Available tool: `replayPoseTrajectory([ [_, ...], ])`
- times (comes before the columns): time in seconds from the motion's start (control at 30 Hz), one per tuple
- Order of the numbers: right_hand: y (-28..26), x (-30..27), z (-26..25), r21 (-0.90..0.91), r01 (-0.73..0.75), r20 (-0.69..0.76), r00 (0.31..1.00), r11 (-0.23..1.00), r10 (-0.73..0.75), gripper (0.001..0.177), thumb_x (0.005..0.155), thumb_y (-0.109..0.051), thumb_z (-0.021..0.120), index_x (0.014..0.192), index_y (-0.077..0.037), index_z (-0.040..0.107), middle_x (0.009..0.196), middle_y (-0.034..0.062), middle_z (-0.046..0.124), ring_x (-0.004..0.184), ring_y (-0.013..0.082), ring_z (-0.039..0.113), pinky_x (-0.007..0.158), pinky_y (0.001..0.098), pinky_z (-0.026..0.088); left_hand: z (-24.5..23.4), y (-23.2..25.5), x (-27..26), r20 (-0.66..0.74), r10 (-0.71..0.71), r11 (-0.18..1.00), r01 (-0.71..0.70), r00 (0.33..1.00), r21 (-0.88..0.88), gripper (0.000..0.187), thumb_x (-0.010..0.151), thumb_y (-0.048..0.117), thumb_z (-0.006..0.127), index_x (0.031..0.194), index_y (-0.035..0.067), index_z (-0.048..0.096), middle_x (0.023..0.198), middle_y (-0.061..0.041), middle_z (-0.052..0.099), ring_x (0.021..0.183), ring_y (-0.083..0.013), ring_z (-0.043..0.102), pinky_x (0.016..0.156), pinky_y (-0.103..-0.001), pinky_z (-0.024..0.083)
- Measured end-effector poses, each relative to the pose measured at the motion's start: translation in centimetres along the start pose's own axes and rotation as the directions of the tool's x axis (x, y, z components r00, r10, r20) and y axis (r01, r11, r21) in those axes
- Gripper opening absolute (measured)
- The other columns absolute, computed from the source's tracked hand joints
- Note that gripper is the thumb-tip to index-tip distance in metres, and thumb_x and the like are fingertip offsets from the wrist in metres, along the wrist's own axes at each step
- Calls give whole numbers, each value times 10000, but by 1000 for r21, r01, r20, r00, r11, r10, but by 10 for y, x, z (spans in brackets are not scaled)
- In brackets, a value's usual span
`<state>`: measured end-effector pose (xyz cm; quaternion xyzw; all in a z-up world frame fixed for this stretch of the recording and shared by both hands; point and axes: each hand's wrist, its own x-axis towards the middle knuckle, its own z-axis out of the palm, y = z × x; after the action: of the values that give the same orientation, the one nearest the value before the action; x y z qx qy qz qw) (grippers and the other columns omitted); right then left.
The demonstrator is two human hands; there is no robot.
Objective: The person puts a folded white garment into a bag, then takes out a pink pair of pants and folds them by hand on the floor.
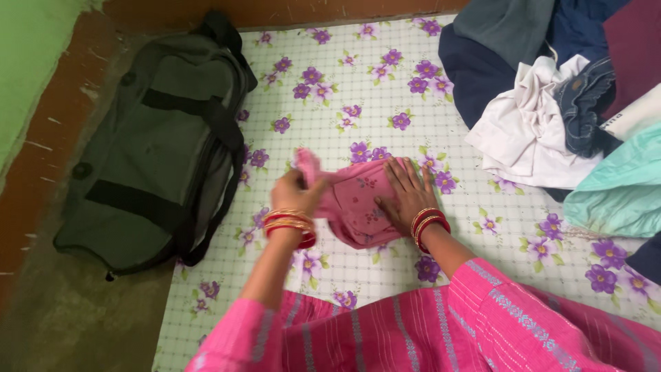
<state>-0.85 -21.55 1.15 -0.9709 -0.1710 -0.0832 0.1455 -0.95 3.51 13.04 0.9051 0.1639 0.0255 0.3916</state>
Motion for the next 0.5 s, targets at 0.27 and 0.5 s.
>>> replayPoseTrajectory([
  [0.27, 17, 3, 20, -182, 4, 181, 983, 983, 30, 823, 843, -365, 598, 1557, -92, 292, 1714, 116, 151, 1573, 289, 112, 1220, 538, 51, 91, 73, -40, 254, 155, 932, -227, 955, 284, 429, 806, 463, 802, 927, 61, 714, 954, -165, 734, 838, -329, 699, 739, -460, 568],
  [0.5, 35, -12, 32, 444, -36, -241, 957, 895, 159, 375, 1011, -152, 506, 1347, -60, 647, 1666, 129, 414, 1528, 340, 381, 1289, 472, 264, 103, -11, -36, 11, 454, 861, -443, 891, 249, 301, 879, 341, 732, 1071, 110, 716, 1244, -166, 692, 1238, -346, 602, 1065, -470, 478],
])
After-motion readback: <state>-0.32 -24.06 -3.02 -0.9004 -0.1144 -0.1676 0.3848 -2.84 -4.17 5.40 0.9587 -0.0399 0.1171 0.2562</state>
